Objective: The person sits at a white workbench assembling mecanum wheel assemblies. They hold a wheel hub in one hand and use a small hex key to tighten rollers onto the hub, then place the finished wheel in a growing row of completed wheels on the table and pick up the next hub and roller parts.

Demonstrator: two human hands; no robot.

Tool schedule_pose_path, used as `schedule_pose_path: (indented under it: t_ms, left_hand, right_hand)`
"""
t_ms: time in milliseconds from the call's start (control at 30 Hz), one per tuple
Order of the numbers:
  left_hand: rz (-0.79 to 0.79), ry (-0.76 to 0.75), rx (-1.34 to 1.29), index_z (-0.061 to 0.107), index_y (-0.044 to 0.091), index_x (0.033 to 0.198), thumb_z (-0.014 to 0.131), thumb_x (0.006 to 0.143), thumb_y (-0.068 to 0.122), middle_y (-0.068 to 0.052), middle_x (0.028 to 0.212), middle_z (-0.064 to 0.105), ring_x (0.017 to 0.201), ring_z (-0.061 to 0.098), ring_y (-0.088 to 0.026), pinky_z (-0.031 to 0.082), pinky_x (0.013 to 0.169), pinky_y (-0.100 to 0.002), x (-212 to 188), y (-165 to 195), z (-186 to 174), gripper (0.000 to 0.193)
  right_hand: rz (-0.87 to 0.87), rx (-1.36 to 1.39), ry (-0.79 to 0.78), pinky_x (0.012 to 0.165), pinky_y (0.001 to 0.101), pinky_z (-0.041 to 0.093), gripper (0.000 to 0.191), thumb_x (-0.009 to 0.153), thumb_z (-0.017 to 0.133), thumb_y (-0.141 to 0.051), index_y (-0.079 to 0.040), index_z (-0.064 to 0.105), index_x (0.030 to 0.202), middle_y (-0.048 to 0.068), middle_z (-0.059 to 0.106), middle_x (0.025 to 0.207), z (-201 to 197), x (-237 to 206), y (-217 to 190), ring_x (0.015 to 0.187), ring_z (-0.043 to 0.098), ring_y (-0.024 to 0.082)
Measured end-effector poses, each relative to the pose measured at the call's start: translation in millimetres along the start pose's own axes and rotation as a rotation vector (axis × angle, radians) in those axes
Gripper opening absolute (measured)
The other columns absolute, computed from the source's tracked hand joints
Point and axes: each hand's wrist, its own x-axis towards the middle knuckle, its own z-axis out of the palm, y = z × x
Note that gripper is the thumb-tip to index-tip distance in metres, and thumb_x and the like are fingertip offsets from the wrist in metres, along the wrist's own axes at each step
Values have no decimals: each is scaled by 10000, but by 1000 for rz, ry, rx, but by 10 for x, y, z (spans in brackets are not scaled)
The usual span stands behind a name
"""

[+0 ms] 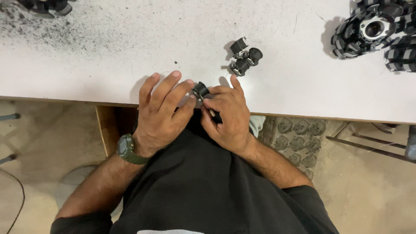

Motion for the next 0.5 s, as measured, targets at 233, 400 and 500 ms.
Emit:
schedule_pose_path:
  t_ms: [233,400,500]
  left_hand:
    - [-119,29,-77,739,134,1034,847,994,138,-41,1313,638,1376,508,-260,318,1238,-503,27,44,51,115]
    - [-290,-39,-193,729,116,993,833,924,90,-30,1243,643,1364,532,-249,272,1274,-506,49,45,3,128]
    - [-325,-57,-207,731,113,988,823,898,82,-29,1235,643,1364,525,-249,235,1270,-520,63,45,-15,133]
  right_hand:
    - [2,-4,-20,1283,553,289,302,848,786,65,-59,604,1055,79,673,963,6,-16,15,1129,686,276]
    - [-4,6,-7,1281,571,268,303,844,785,70,-63,609,1051,68,664,939,46,-36,52,1126,688,271]
    - [-25,-12,9,1279,570,267,309,847,781,78,-62,600,1054,76,662,945,68,-54,57,1152,679,287]
